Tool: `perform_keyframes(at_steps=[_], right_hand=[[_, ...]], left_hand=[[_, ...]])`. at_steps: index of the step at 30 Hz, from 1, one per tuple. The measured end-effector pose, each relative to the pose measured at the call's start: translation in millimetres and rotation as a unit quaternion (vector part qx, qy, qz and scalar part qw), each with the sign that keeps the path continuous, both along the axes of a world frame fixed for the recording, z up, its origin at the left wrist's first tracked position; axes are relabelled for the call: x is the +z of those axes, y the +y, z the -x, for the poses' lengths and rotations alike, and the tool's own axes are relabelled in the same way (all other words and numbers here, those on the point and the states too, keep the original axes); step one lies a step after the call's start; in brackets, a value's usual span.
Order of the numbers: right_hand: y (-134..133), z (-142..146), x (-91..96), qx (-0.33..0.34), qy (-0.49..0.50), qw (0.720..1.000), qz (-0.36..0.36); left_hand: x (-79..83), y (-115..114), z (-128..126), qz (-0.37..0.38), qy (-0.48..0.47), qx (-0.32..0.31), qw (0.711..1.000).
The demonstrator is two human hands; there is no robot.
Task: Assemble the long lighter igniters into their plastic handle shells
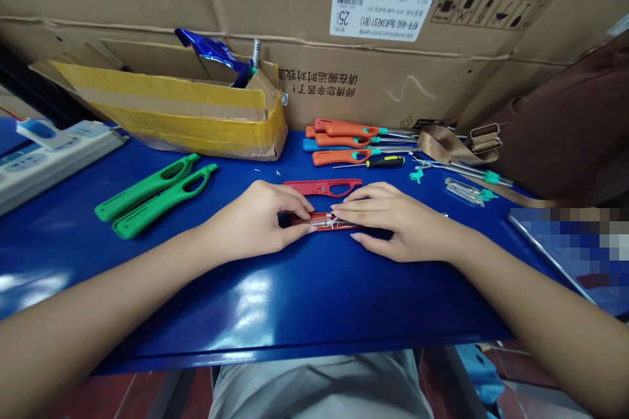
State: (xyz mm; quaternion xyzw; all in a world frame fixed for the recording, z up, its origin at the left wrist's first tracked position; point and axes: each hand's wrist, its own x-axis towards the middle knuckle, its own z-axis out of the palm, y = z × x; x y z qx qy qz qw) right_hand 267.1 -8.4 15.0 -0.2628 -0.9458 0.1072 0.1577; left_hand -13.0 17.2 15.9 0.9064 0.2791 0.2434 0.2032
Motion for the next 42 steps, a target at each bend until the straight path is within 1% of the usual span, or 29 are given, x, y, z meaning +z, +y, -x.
perform_keyframes(at_steps=[5, 9, 14, 17, 22, 25, 27, 32, 35, 37, 42], right_hand=[[-0.1, -0.8, 1.2, 0.002, -0.025, 1.000, -0.007], [-0.7, -1.7, 1.4, 0.009, -0.068, 0.997, -0.036], [-4.2, -0.2, 2.9, -0.001, -0.113, 0.991, -0.074], [-6.1, 1.1, 4.5, 0.003, -0.090, 0.993, -0.076], [-5.4, 1.0, 6.4, 0.013, -0.017, 0.999, -0.044], [-4.4, -0.3, 5.2, 0.025, 0.013, 0.999, -0.040], [-4.9, -0.9, 4.0, 0.030, 0.008, 0.999, -0.044], [-9.9, 1.8, 3.9, 0.026, -0.052, 0.996, -0.060], [-12.1, 5.0, 4.5, 0.030, -0.069, 0.994, -0.076], [-11.5, 5.7, 4.5, 0.031, -0.055, 0.995, -0.079], [-5.9, 1.3, 5.8, 0.010, 0.017, 0.997, -0.074]], left_hand=[[-0.6, -2.5, -0.7, -0.011, 0.007, 0.014, 1.000], [0.4, -3.4, -0.7, -0.017, 0.025, 0.011, 0.999], [2.0, -4.3, -1.8, -0.018, 0.031, -0.003, 0.999], [1.2, -4.0, -2.1, -0.022, 0.028, -0.003, 0.999], [0.4, -3.8, -1.5, -0.029, 0.022, -0.004, 0.999], [0.6, -4.1, -1.8, -0.030, 0.024, -0.005, 0.999], [0.8, -4.3, -2.0, -0.033, 0.030, -0.007, 0.999], [2.2, -4.7, -1.6, -0.055, 0.053, -0.007, 0.997], [2.4, -5.3, -1.3, -0.059, 0.063, -0.004, 0.996], [2.1, -5.5, -1.4, -0.057, 0.061, 0.001, 0.997], [2.2, -5.4, -0.7, -0.062, 0.053, -0.005, 0.997]])
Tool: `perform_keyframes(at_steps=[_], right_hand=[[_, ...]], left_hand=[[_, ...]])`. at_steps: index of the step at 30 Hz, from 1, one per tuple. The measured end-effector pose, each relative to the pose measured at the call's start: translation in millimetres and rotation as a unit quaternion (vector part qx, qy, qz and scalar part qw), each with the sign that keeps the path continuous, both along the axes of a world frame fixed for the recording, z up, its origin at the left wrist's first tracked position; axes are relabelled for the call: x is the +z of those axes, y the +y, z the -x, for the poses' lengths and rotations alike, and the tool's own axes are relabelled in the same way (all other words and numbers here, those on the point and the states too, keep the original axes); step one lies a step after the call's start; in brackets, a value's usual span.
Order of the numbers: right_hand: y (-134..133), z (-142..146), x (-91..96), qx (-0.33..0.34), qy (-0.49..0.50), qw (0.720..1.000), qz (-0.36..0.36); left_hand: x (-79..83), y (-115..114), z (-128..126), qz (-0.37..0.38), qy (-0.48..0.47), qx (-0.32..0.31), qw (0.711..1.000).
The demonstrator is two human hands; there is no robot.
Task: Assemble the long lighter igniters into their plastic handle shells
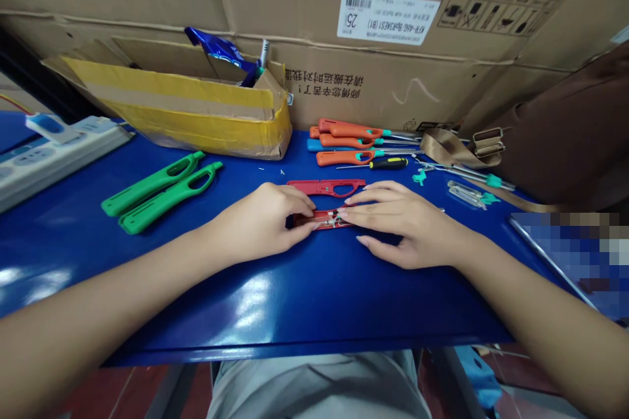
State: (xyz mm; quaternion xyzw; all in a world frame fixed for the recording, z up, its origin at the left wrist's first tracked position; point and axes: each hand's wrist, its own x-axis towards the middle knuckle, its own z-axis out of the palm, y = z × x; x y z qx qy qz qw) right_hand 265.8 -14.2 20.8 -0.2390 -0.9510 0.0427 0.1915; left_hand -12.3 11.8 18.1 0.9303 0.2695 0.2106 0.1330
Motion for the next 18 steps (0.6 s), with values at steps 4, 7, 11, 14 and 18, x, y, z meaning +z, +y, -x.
perform_keyframes(at_steps=[4, 7, 11, 14, 18], right_hand=[[0.3, -2.1, 1.8, 0.005, -0.001, 1.000, 0.025], [-2.1, -0.2, 1.0, 0.006, -0.045, 0.998, 0.047], [-2.0, 0.9, -2.4, 0.009, -0.045, 0.996, 0.076], [2.0, -2.5, -3.6, 0.005, 0.028, 0.996, 0.089], [9.6, -8.0, -3.1, -0.078, 0.101, 0.990, 0.060]], left_hand=[[2.1, 0.1, 1.8, -0.002, 0.005, -0.004, 1.000], [2.3, 0.7, 3.2, -0.015, 0.015, -0.025, 0.999], [0.8, 1.0, 4.6, -0.046, 0.029, -0.059, 0.997], [0.5, -0.2, 5.0, -0.067, 0.035, -0.061, 0.995], [0.5, -1.5, 4.5, -0.078, 0.047, -0.063, 0.994]])
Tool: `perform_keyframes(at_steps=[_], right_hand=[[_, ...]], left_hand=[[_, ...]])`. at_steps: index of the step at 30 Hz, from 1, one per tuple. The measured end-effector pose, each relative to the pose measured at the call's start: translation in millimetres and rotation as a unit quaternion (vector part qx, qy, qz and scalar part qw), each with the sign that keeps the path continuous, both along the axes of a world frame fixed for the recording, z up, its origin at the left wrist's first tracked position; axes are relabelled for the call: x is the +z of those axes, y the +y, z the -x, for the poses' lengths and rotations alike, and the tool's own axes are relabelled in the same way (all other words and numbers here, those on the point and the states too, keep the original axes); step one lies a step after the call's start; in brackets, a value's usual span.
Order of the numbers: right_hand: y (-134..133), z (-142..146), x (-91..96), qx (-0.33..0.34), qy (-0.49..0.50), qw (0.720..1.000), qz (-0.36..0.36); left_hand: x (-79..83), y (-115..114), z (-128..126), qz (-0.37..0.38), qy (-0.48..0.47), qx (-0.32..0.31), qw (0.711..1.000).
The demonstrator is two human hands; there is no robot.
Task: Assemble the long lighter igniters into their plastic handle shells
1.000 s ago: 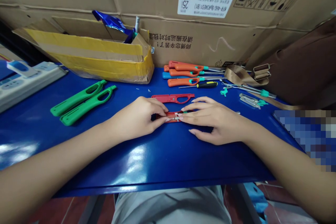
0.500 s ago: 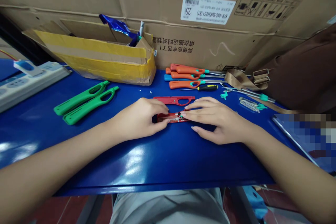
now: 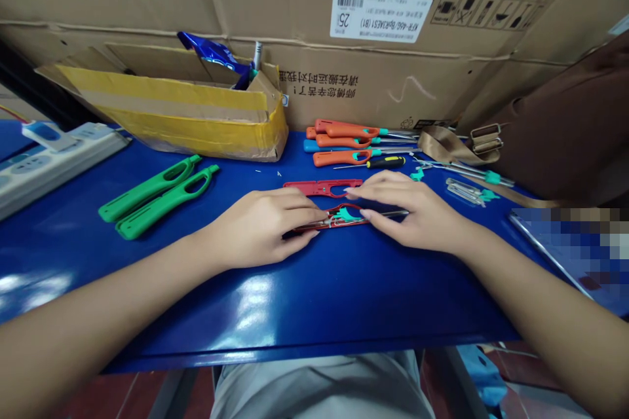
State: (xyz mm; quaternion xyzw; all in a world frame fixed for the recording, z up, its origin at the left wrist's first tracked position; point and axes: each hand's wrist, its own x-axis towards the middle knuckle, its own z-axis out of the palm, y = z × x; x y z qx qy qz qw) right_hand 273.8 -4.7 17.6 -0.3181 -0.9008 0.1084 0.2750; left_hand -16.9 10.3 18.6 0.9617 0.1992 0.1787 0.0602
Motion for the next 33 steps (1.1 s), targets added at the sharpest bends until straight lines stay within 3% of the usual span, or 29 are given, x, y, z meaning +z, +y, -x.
perform_keyframes(at_steps=[14, 23, 27, 33], right_hand=[[8.6, 2.3, -11.6, 0.020, -0.022, 0.999, 0.040], [6.5, 3.8, -11.9, -0.002, -0.050, 0.999, 0.015], [12.3, 1.2, -15.0, -0.042, -0.007, 0.999, -0.021], [21.6, -8.0, -21.4, -0.087, -0.059, 0.994, -0.028]], left_hand=[[-6.2, 3.5, -4.2, 0.008, 0.054, -0.033, 0.998], [-8.0, 3.1, -5.9, 0.012, 0.053, -0.029, 0.998], [-9.5, 2.9, -7.6, 0.018, 0.037, -0.023, 0.999], [-13.2, 1.0, -10.6, 0.016, -0.002, -0.025, 1.000]])
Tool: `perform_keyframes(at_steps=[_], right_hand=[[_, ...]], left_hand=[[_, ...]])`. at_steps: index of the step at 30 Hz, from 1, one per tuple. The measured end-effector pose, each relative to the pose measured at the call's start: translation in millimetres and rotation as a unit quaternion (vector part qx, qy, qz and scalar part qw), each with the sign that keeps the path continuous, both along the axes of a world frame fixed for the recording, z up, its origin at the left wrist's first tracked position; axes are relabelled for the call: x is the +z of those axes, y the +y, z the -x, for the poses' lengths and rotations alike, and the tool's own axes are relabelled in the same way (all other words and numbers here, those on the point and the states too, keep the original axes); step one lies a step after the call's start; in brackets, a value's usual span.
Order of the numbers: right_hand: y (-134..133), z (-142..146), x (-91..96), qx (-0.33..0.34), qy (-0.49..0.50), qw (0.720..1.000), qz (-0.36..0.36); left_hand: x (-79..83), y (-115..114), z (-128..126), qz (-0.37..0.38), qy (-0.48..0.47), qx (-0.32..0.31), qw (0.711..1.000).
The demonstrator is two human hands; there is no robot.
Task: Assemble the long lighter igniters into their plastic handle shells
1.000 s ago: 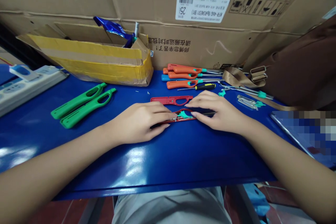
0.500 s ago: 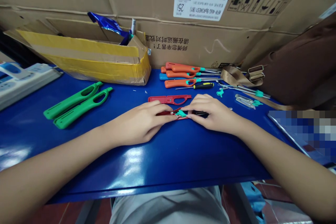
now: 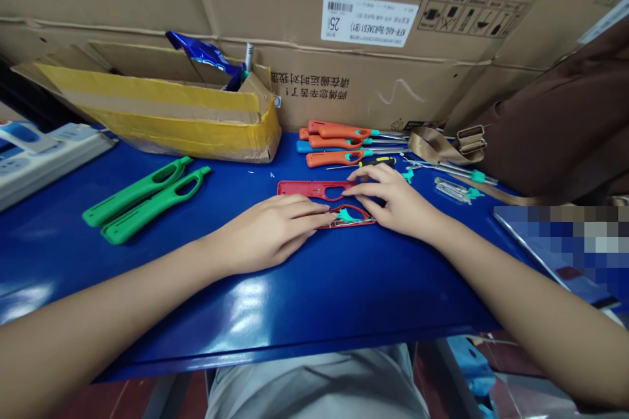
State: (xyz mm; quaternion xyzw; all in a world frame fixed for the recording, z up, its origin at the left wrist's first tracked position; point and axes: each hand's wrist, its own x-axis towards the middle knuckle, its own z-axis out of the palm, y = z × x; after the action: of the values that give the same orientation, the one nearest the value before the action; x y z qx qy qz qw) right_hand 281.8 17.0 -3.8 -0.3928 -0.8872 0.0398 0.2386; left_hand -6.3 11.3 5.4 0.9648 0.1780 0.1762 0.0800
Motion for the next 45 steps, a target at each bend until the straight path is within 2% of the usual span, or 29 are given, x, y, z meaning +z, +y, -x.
perform_keyframes(at_steps=[9, 13, 15, 18, 20, 25, 31, 36, 38, 40, 42, 45], right_hand=[[-0.8, -1.1, 7.5, 0.006, 0.053, 0.996, 0.074], [-3.0, 1.2, 10.6, -0.037, 0.122, 0.987, 0.099], [-4.2, 3.4, 11.7, -0.061, 0.194, 0.970, 0.135], [-5.9, 6.0, 14.7, -0.066, 0.301, 0.922, 0.235], [-7.4, 6.7, 17.6, -0.066, 0.338, 0.894, 0.286], [-12.5, 6.9, 24.3, -0.050, 0.355, 0.880, 0.312], [-15.3, 7.4, 26.8, -0.043, 0.345, 0.853, 0.389], [-14.4, 7.7, 25.0, -0.039, 0.312, 0.863, 0.395], [-15.0, 7.6, 25.1, -0.037, 0.283, 0.878, 0.384], [-16.4, 7.2, 25.3, -0.023, 0.229, 0.915, 0.331], [-17.9, 6.3, 25.2, 0.001, 0.164, 0.956, 0.244], [-18.0, 4.3, 24.0, 0.038, 0.092, 0.983, 0.153]], left_hand=[[2.4, 7.4, 5.3, -0.028, -0.041, 0.072, 0.996], [1.4, 12.9, 8.0, -0.049, -0.059, 0.104, 0.992], [1.2, 15.0, 9.8, -0.070, -0.070, 0.115, 0.988], [1.2, 16.7, 12.1, -0.095, -0.078, 0.109, 0.986], [1.8, 16.2, 12.8, -0.102, -0.084, 0.101, 0.986], [6.7, 10.8, 12.4, -0.115, -0.092, 0.088, 0.985], [14.5, 5.3, 10.6, -0.070, -0.080, 0.078, 0.991], [13.6, 4.4, 9.4, -0.064, -0.075, 0.077, 0.992], [13.1, 4.8, 9.8, -0.061, -0.077, 0.074, 0.992], [13.1, 5.6, 10.8, -0.056, -0.079, 0.064, 0.993], [13.2, 7.0, 12.1, -0.047, -0.076, 0.051, 0.995], [13.0, 9.6, 14.1, -0.028, -0.058, 0.037, 0.997]])
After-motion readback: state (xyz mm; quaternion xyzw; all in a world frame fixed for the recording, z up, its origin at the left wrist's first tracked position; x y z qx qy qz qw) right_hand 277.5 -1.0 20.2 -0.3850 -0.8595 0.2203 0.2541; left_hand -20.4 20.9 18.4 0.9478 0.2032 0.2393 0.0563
